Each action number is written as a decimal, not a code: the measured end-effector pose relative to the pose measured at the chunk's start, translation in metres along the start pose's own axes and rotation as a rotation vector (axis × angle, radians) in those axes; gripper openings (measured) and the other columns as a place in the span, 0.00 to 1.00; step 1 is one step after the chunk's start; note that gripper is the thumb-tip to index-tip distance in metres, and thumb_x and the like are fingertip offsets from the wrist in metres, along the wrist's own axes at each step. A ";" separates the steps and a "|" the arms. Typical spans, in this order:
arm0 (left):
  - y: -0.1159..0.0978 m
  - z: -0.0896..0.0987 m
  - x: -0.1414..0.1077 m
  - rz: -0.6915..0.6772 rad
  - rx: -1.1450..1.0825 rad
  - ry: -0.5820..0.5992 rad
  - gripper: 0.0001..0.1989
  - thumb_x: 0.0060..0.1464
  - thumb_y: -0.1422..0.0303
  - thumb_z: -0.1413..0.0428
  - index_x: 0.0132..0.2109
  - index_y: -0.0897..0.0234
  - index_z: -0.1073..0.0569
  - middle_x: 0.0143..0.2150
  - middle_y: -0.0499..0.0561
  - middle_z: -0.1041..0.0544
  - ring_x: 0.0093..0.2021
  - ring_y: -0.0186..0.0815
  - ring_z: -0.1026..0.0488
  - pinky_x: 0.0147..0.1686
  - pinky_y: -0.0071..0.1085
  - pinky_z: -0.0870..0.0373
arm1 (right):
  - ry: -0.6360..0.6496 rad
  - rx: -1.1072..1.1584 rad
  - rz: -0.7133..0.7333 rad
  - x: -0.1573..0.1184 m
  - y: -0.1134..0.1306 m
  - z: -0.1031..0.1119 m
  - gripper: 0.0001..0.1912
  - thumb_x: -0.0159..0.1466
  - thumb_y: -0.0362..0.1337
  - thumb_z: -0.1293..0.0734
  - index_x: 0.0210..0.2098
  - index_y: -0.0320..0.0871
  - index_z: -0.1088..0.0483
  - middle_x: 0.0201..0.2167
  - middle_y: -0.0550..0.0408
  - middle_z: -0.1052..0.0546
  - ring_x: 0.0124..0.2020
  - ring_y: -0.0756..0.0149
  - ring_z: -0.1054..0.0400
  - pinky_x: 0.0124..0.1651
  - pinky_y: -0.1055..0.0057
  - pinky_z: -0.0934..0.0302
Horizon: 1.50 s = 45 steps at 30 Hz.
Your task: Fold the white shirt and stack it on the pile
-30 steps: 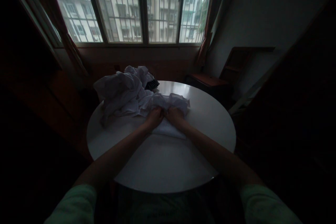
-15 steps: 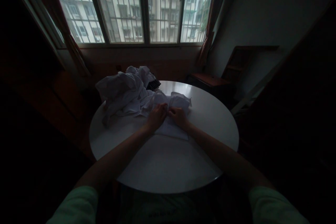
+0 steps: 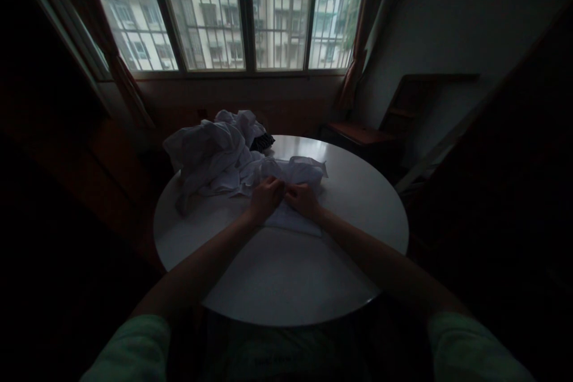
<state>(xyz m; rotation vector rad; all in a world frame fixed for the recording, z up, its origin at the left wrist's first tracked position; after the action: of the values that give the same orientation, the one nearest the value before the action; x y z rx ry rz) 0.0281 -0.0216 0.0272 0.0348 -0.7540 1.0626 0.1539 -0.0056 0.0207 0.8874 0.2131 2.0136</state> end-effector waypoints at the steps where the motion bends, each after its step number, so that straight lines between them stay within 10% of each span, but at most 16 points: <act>1: 0.000 0.000 0.000 0.013 0.026 0.009 0.11 0.58 0.67 0.55 0.38 0.61 0.29 0.37 0.51 0.30 0.35 0.32 0.31 0.33 0.26 0.39 | 0.003 -0.002 0.005 0.000 0.000 -0.001 0.08 0.52 0.32 0.40 0.19 0.38 0.35 0.15 0.59 0.34 0.19 0.75 0.44 0.26 0.77 0.53; 29: 0.007 -0.008 0.006 0.055 -0.130 -0.021 0.10 0.57 0.71 0.55 0.36 0.65 0.30 0.36 0.52 0.29 0.35 0.33 0.32 0.37 0.28 0.36 | -0.094 -0.275 -0.094 -0.003 0.010 0.007 0.11 0.58 0.39 0.40 0.38 0.40 0.35 0.34 0.51 0.27 0.32 0.67 0.34 0.33 0.74 0.48; 45: 0.001 -0.003 0.004 0.076 -0.016 -0.022 0.11 0.58 0.69 0.56 0.37 0.64 0.30 0.37 0.52 0.29 0.35 0.34 0.31 0.34 0.28 0.38 | -0.076 -0.243 -0.098 0.000 0.010 0.004 0.09 0.63 0.37 0.42 0.33 0.39 0.33 0.32 0.49 0.27 0.33 0.67 0.34 0.36 0.74 0.47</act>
<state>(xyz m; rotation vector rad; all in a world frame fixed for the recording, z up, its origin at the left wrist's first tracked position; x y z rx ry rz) 0.0296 -0.0166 0.0273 0.0039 -0.7892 1.1302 0.1500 -0.0117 0.0285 0.7821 -0.0300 1.8639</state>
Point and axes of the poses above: each hand's wrist, its own x-axis towards the middle knuckle, its own z-axis out of the back of the hand, y = z × x, the point moved 3 cm from there along x, towards the middle knuckle
